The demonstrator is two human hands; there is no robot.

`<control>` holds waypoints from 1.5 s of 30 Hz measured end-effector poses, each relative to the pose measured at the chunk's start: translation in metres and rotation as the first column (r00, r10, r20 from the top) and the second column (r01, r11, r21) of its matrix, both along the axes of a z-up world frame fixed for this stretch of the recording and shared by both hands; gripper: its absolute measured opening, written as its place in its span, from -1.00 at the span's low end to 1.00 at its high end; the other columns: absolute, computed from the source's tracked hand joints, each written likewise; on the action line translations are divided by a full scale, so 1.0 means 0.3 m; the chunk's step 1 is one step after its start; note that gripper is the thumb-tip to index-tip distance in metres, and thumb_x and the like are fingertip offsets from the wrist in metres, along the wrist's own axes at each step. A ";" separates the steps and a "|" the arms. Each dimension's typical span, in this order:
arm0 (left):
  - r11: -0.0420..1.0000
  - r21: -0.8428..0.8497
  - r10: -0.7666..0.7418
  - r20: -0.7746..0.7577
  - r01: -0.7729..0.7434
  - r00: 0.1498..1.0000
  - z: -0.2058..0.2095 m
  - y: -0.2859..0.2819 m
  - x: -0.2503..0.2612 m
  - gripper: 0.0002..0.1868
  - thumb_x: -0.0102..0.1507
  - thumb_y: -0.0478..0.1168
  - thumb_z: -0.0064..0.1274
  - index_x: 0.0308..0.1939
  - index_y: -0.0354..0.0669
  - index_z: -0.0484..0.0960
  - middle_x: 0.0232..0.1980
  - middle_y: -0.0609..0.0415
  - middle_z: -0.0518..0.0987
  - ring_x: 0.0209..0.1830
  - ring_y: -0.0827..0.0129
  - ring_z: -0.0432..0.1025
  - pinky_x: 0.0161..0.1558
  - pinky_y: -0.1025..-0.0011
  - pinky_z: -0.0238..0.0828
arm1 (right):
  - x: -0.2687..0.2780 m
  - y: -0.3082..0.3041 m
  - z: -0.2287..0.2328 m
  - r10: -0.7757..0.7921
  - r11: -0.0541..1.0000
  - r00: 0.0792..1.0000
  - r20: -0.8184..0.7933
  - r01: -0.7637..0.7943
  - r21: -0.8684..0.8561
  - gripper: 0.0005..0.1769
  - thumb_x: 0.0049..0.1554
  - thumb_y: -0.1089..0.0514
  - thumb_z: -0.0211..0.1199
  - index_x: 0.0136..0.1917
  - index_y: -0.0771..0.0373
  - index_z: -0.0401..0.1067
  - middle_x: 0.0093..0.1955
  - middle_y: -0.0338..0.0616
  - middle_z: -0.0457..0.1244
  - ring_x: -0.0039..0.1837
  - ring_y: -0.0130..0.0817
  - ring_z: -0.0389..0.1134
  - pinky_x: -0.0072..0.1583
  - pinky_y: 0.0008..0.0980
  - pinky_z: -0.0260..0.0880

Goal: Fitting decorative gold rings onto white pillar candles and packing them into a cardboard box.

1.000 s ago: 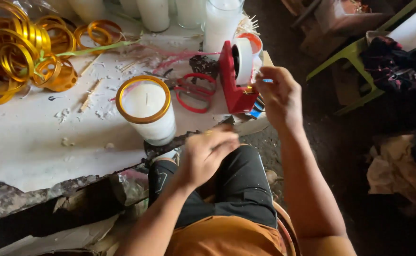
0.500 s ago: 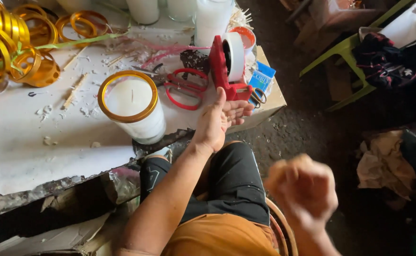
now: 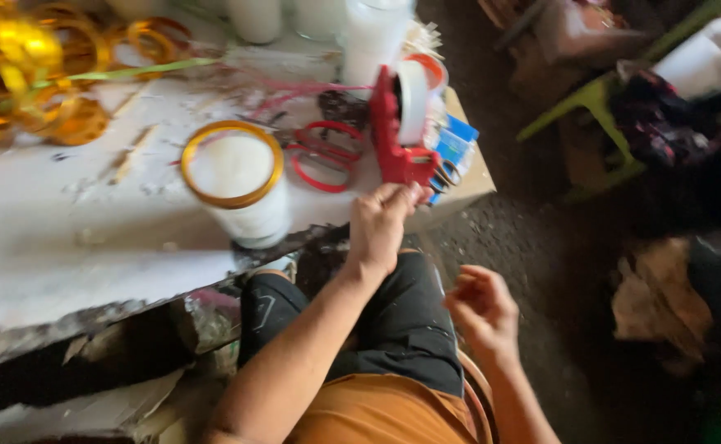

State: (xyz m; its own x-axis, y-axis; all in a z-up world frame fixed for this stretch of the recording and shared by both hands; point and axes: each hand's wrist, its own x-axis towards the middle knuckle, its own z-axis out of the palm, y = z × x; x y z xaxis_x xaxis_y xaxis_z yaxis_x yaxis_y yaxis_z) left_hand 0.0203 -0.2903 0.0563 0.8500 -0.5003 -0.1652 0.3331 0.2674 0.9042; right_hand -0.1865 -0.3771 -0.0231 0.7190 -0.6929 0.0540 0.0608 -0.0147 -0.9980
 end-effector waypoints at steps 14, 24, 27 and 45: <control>0.721 -0.395 0.678 0.571 -0.569 0.464 0.188 0.554 0.016 -0.94 0.49 -0.32 -0.16 0.00 -0.15 0.44 0.11 0.04 0.43 0.21 0.38 0.34 0.18 0.45 0.34 | 0.441 0.117 0.650 0.508 0.276 0.860 0.056 -0.101 -0.956 -0.75 0.15 0.50 0.44 0.04 0.54 0.41 -0.18 0.03 0.37 -0.21 -0.20 0.33 0.02 -0.23 0.35; 0.773 -0.435 0.633 0.497 -0.461 0.593 0.161 0.523 0.170 -0.80 0.50 -0.22 -0.12 0.14 -0.19 0.51 0.27 0.00 0.52 0.38 0.23 0.41 0.47 0.23 0.36 | 0.497 0.111 0.621 0.484 0.311 0.871 0.078 -0.088 -0.946 -0.76 0.11 0.53 0.49 0.01 0.52 0.47 -0.17 0.00 0.34 -0.09 -0.15 0.38 0.04 -0.25 0.43; 0.737 -0.419 0.675 0.402 -0.531 0.619 0.155 0.512 0.221 -0.91 0.38 -0.22 0.05 -0.08 -0.13 0.51 0.08 -0.04 0.62 0.16 0.25 0.50 0.23 0.23 0.49 | 0.505 0.111 0.617 0.496 0.327 0.864 0.088 -0.092 -0.941 -0.75 0.12 0.52 0.46 0.03 0.51 0.46 -0.15 0.03 0.37 -0.19 -0.25 0.36 0.06 -0.26 0.43; 0.861 0.102 0.140 0.894 -0.498 0.425 0.135 0.500 0.288 0.15 -0.11 0.03 0.54 0.44 -0.26 0.25 0.33 -0.31 0.42 0.28 -0.31 0.41 0.28 -0.18 0.39 | 0.501 0.169 0.673 0.468 0.402 0.876 0.116 -0.094 -0.911 -0.89 0.05 0.44 0.42 -0.14 0.34 0.57 -0.32 -0.05 0.36 -0.39 -0.15 0.32 -0.26 -0.28 0.32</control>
